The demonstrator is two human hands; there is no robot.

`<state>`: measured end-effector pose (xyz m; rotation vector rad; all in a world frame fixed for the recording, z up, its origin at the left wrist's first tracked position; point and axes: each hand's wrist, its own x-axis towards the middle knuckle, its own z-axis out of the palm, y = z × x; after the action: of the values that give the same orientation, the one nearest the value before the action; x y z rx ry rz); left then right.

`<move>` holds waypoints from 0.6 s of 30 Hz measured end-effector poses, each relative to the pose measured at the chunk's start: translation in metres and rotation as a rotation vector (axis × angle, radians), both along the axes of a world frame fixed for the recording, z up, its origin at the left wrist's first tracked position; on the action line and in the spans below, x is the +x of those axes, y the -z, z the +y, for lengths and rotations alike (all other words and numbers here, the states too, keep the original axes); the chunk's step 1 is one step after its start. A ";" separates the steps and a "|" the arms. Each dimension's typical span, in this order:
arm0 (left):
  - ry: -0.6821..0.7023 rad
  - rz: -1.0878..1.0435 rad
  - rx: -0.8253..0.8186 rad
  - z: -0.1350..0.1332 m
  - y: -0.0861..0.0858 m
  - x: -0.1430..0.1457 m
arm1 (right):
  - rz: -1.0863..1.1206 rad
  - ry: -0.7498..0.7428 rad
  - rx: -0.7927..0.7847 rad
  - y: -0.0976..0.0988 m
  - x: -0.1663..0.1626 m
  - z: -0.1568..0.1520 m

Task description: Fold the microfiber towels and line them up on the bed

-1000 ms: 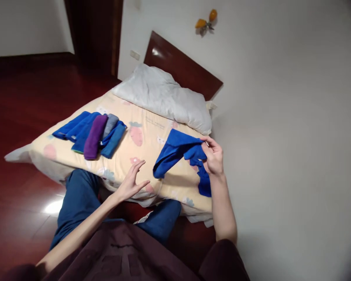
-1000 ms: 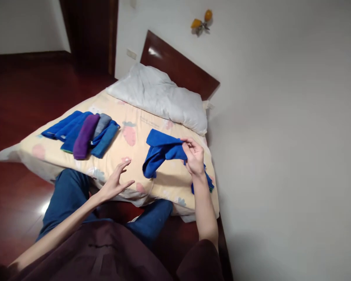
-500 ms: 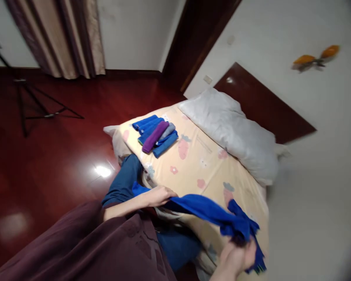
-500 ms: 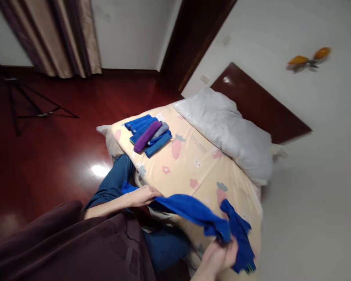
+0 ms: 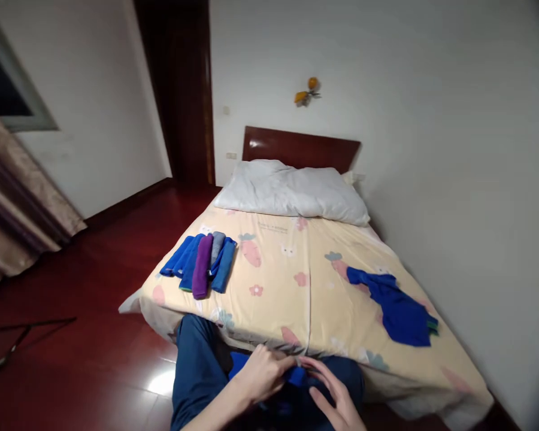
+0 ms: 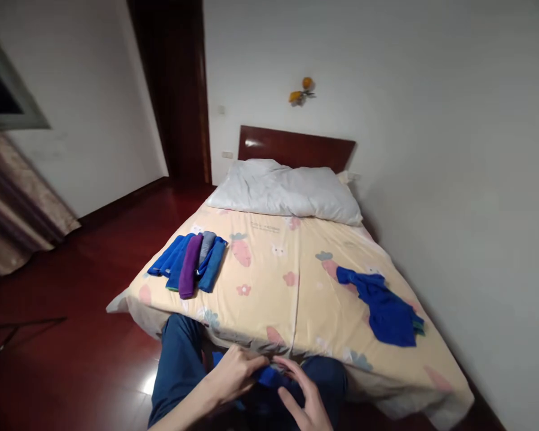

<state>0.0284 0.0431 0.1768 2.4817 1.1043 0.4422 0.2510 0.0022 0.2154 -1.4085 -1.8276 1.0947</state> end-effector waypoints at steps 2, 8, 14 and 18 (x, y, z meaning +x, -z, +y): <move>-0.012 -0.032 0.032 0.008 -0.015 0.003 | -0.074 -0.038 -0.036 0.005 -0.012 0.018; -0.195 -0.297 0.135 0.017 -0.015 -0.045 | -0.049 -0.125 0.090 -0.019 -0.015 0.046; -0.359 -0.342 0.205 0.019 0.033 -0.102 | 0.074 0.039 0.218 -0.024 0.018 0.029; -0.382 -0.305 0.235 0.020 0.059 -0.107 | 0.183 0.097 0.178 -0.010 0.040 0.022</move>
<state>-0.0791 0.0627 0.1182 2.2785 1.4622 1.0774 0.2908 0.0242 0.2258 -1.2376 -1.6644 0.9533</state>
